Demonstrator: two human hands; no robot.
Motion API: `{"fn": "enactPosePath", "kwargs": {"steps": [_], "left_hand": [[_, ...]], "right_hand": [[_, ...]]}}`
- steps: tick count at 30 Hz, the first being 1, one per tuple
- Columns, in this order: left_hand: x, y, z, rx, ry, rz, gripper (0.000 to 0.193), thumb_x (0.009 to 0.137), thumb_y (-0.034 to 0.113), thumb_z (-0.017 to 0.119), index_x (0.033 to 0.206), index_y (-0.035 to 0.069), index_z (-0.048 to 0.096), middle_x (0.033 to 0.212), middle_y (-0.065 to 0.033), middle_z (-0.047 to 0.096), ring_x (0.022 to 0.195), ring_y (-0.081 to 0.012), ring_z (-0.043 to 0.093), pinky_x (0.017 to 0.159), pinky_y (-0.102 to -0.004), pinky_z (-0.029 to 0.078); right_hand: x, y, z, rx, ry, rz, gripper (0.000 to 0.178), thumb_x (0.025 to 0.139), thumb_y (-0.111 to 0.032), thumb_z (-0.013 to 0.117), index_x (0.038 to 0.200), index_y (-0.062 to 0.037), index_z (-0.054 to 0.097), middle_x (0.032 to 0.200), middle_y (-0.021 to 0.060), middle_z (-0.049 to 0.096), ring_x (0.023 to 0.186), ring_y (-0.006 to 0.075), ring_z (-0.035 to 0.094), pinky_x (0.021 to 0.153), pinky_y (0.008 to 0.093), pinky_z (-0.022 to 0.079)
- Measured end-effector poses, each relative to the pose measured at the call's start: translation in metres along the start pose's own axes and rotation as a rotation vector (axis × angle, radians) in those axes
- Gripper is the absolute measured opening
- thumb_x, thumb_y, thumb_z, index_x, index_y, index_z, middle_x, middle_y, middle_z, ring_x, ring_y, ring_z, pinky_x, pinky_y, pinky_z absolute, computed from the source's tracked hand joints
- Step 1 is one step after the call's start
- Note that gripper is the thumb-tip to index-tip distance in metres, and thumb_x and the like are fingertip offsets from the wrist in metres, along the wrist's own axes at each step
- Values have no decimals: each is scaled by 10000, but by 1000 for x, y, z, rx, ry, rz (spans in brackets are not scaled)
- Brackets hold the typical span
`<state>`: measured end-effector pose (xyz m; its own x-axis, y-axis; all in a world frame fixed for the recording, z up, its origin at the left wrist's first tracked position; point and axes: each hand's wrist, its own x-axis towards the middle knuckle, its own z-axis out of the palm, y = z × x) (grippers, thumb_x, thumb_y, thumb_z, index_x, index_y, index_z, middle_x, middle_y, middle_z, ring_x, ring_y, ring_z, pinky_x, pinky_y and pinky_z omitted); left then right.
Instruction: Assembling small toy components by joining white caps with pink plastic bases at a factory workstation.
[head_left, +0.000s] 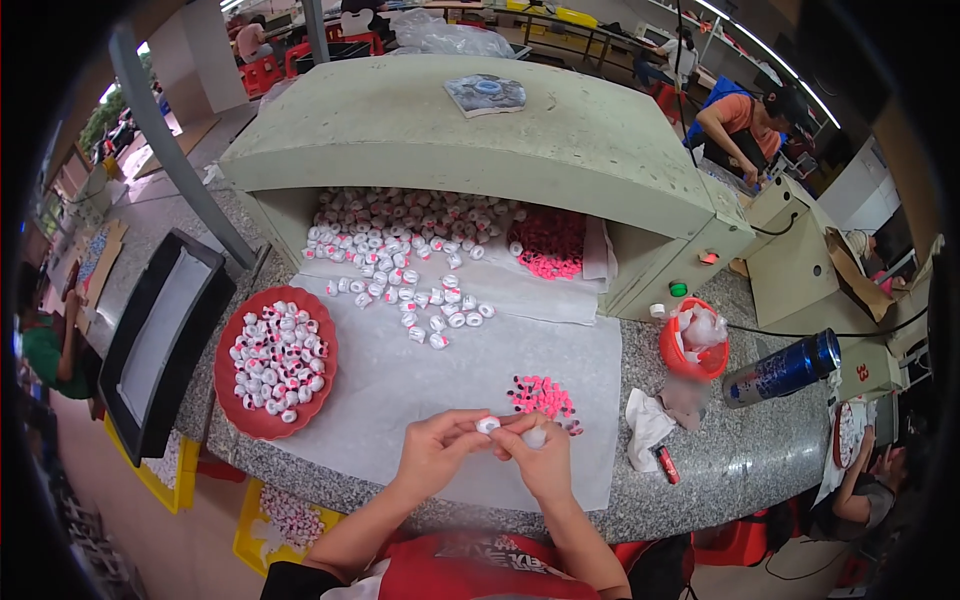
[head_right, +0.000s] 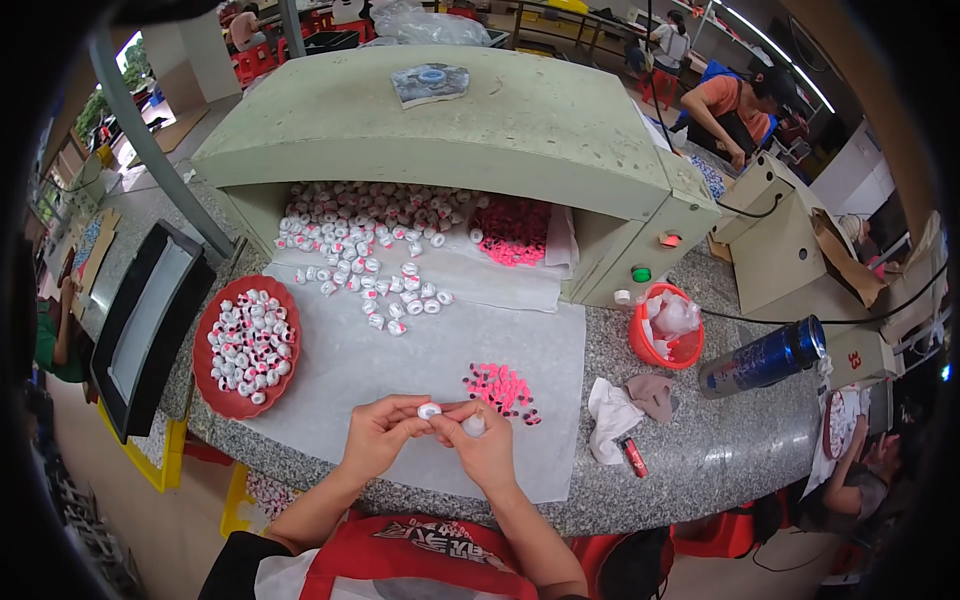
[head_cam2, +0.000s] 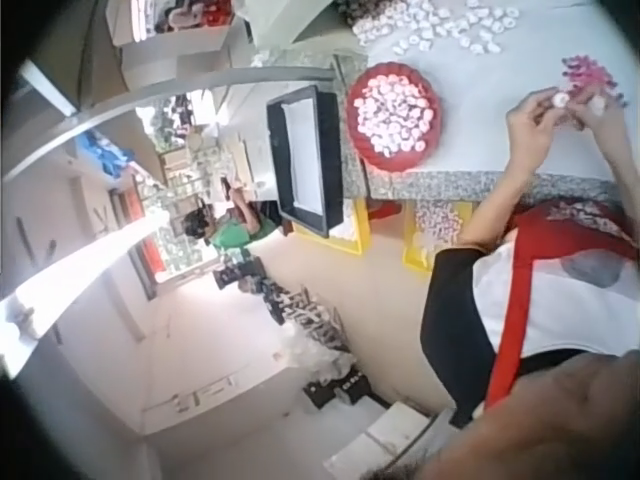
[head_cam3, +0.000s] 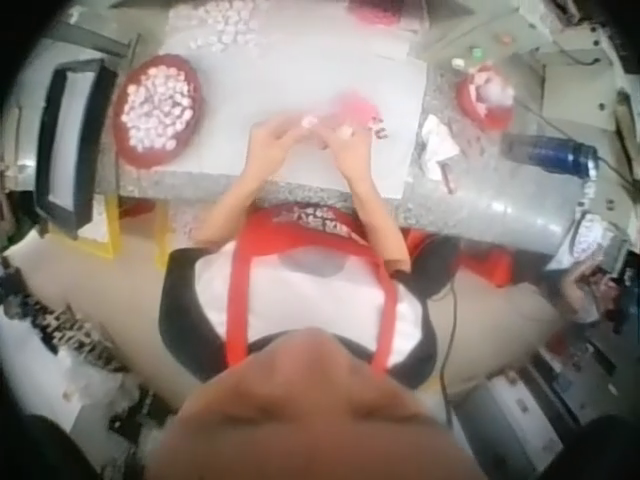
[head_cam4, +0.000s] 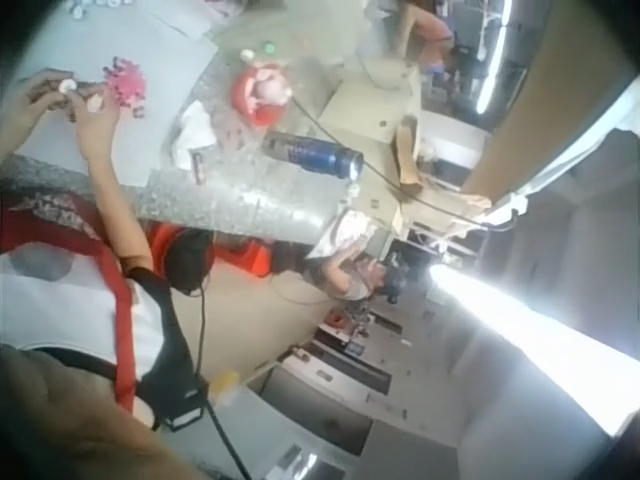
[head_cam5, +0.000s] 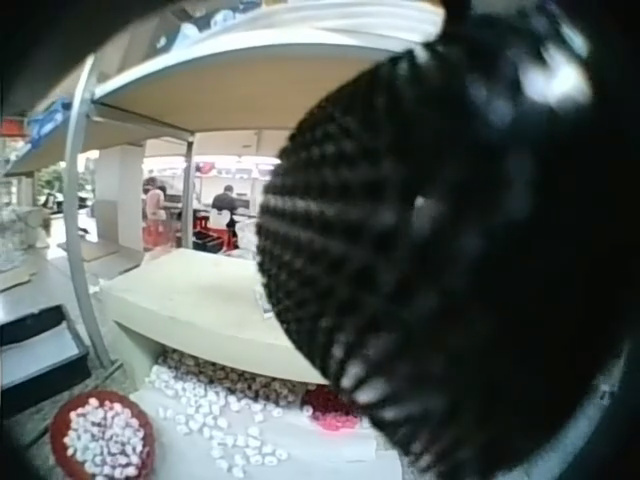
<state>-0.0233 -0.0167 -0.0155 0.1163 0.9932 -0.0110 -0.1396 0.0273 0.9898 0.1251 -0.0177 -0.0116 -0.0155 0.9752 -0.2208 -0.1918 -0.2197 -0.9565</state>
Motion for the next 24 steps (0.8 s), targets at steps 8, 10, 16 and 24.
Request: {"fn": "enactPosePath", "kwargs": {"steps": [8, 10, 16, 24], "left_hand": [[40, 16, -96, 1454, 831, 506, 295, 704, 28, 642, 995, 64, 608, 929, -91, 559, 813, -227, 562, 683, -313, 477], [65, -5, -57, 1160, 545, 383, 283, 696, 42, 642, 975, 71, 607, 947, -81, 543, 847, -242, 537, 709, -344, 463], [86, -57, -34, 1284, 247, 402, 277, 713, 38, 644, 983, 49, 585, 919, -60, 541, 829, -209, 564, 628, -321, 471], [32, 15, 18, -289, -40, -98, 245, 773, -50, 589, 1011, -30, 537, 973, -78, 536, 859, -145, 591, 678, -263, 520]], "right_hand": [[11, 12, -8, -272, 28, -195, 315, 727, 4, 650, 975, -28, 458, 956, 71, 539, 684, 92, 549, 616, 222, 453], [6, 14, -2, -252, 12, -216, 328, 728, 11, 641, 988, -31, 446, 947, 73, 535, 701, 98, 548, 630, 229, 452], [-8, 29, -32, -426, 47, -343, 370, 731, 60, 588, 1036, -33, 400, 938, 95, 526, 786, 128, 552, 686, 256, 447], [-17, -36, -31, -81, 188, -301, 319, 715, 71, 553, 1008, -3, 451, 923, 90, 551, 782, 154, 560, 700, 264, 453]]}}
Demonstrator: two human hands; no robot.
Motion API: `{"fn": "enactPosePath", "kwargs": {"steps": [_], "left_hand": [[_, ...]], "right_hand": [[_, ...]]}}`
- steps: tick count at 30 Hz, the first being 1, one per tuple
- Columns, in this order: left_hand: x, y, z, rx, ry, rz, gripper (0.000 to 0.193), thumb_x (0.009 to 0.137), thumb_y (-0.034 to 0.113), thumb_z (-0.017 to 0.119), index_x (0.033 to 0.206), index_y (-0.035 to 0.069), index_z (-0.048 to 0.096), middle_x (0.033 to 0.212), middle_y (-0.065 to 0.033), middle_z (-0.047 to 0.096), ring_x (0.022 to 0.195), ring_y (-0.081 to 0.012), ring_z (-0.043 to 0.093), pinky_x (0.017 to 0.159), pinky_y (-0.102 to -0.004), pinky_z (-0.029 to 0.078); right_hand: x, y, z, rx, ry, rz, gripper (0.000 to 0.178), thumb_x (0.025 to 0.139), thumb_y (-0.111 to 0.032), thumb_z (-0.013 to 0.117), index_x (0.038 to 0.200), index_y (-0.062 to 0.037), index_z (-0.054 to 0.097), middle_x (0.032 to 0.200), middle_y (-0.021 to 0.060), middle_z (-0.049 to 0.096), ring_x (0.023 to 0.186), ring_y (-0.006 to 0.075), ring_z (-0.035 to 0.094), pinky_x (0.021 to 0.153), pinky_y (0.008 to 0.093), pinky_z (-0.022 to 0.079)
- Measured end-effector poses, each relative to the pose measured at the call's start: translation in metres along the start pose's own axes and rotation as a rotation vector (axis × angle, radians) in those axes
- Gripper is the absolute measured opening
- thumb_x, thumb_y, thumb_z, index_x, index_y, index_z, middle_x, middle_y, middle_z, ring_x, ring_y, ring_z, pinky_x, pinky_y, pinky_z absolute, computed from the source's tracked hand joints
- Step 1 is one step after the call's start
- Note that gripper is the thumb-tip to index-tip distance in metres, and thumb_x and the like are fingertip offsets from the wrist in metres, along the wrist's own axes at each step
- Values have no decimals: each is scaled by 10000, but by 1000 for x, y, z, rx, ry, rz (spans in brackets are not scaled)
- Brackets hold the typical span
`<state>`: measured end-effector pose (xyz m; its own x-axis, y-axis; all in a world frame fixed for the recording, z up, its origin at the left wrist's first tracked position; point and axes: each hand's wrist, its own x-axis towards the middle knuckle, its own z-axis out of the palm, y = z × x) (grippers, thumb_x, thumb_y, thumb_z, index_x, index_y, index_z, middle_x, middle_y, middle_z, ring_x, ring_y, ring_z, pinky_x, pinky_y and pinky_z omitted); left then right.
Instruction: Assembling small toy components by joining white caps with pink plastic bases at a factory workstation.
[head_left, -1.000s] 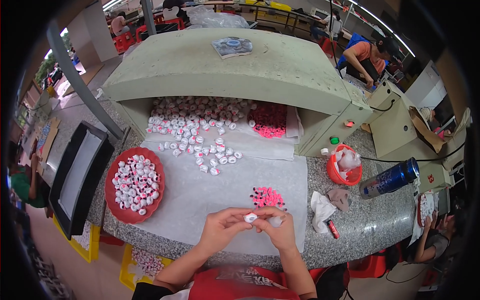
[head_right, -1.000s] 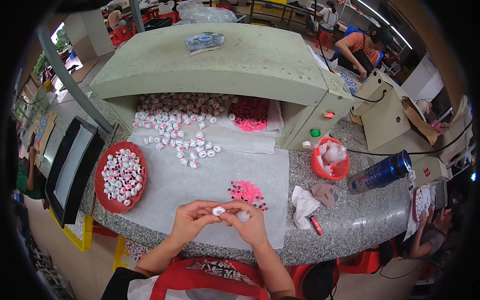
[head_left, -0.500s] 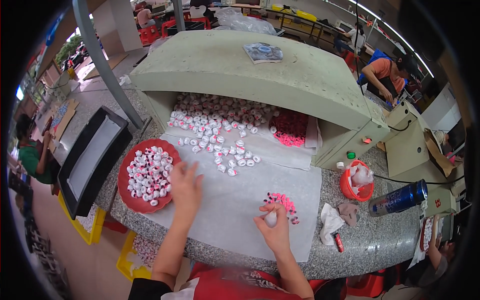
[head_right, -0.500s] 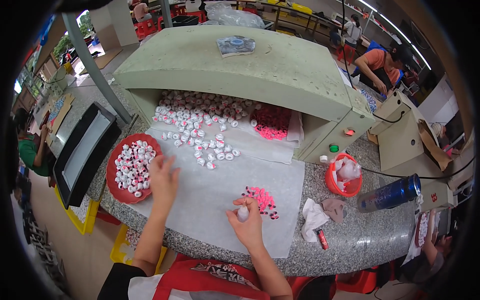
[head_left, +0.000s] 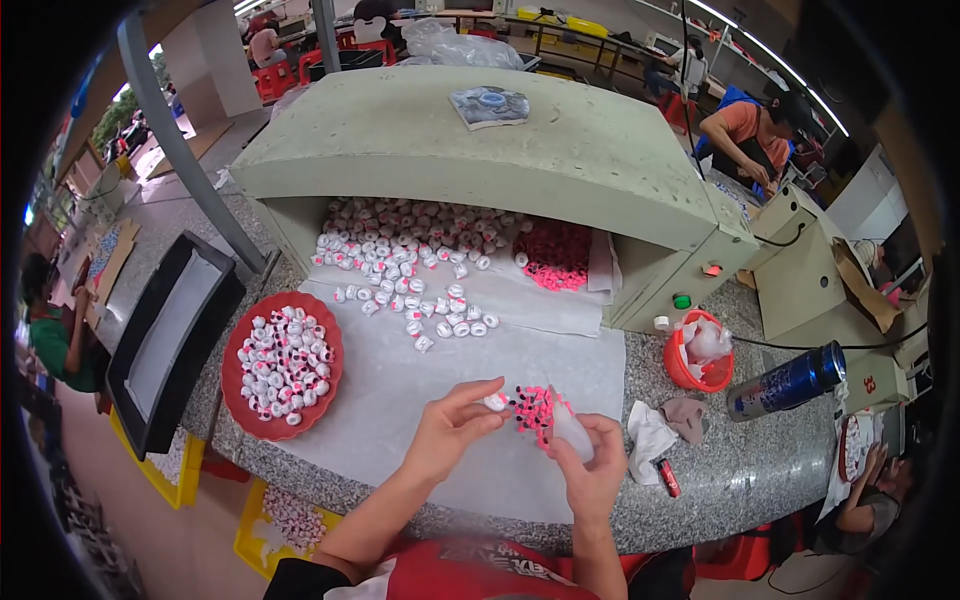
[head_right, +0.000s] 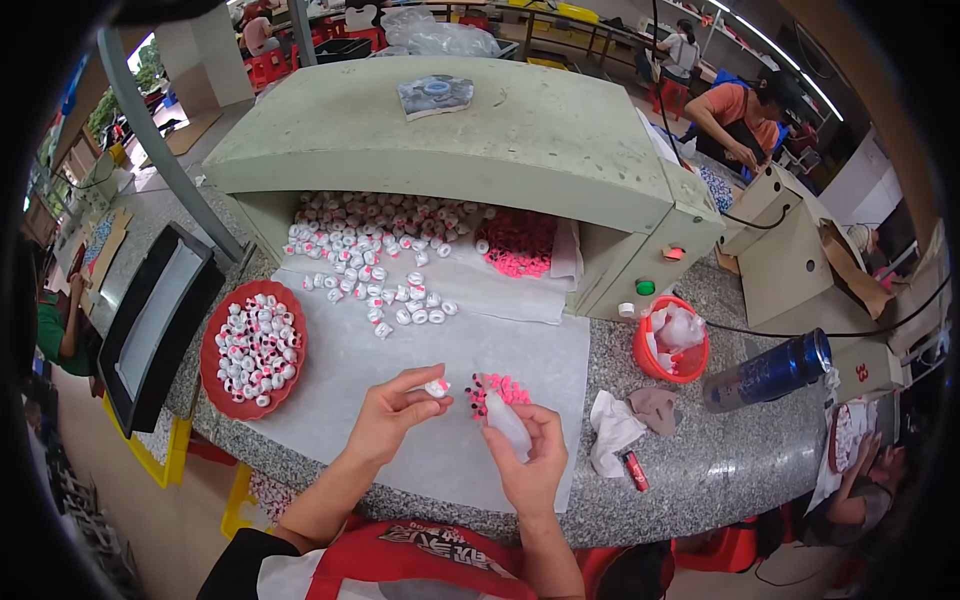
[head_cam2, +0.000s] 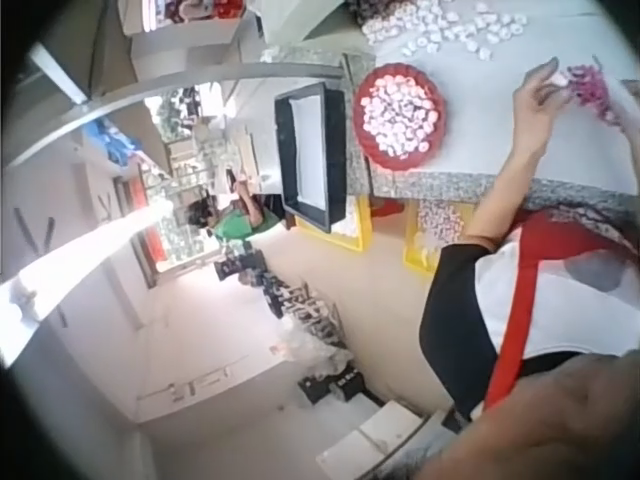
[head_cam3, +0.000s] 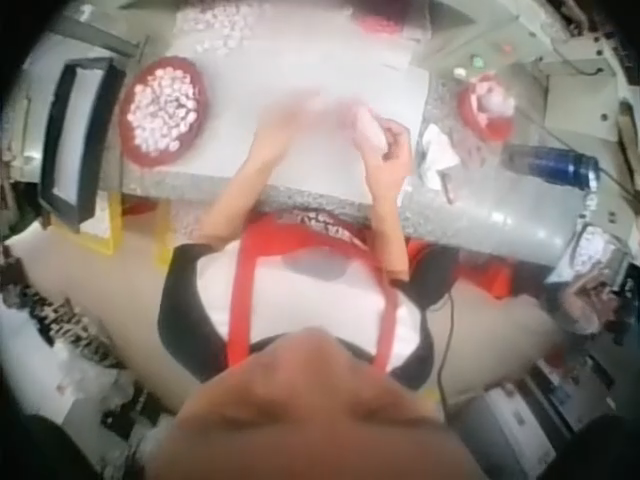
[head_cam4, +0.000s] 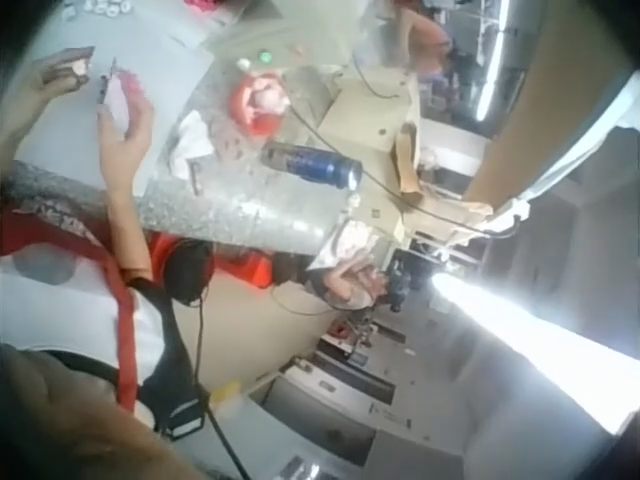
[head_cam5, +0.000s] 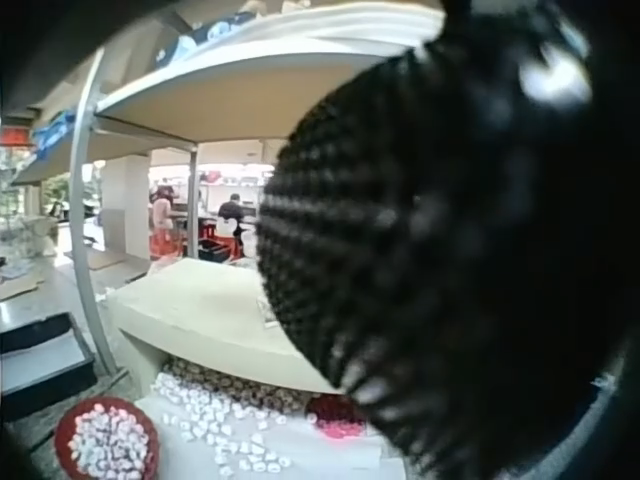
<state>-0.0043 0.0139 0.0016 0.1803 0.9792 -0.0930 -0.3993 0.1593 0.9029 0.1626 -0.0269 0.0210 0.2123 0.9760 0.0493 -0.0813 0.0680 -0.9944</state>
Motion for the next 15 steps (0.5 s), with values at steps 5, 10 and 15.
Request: {"fn": "enactPosePath", "kwargs": {"steps": [5, 10, 15], "left_hand": [[-12, 4, 20, 282, 27, 269, 289, 745, -102, 587, 1021, -45, 522, 981, -104, 529, 859, -166, 597, 752, -261, 522], [-16, 0, 21, 293, 26, 286, 297, 721, -127, 597, 997, -47, 522, 977, -96, 515, 859, -166, 595, 741, -268, 533], [-17, -2, 18, 304, 52, 309, 286, 708, -128, 611, 966, -38, 523, 980, -96, 506, 852, -171, 596, 727, -275, 540]], "right_hand": [[-19, -18, 1, -218, 95, -329, 256, 686, -9, 611, 928, 10, 532, 858, 106, 598, 727, 174, 589, 645, 262, 463], [-21, -20, 2, -476, 47, -607, 245, 643, -24, 663, 869, 10, 575, 726, 114, 621, 586, 177, 610, 525, 253, 471], [-20, -20, 3, -456, 23, -605, 219, 645, -27, 661, 845, 8, 577, 713, 110, 625, 574, 196, 615, 520, 263, 475]]}}
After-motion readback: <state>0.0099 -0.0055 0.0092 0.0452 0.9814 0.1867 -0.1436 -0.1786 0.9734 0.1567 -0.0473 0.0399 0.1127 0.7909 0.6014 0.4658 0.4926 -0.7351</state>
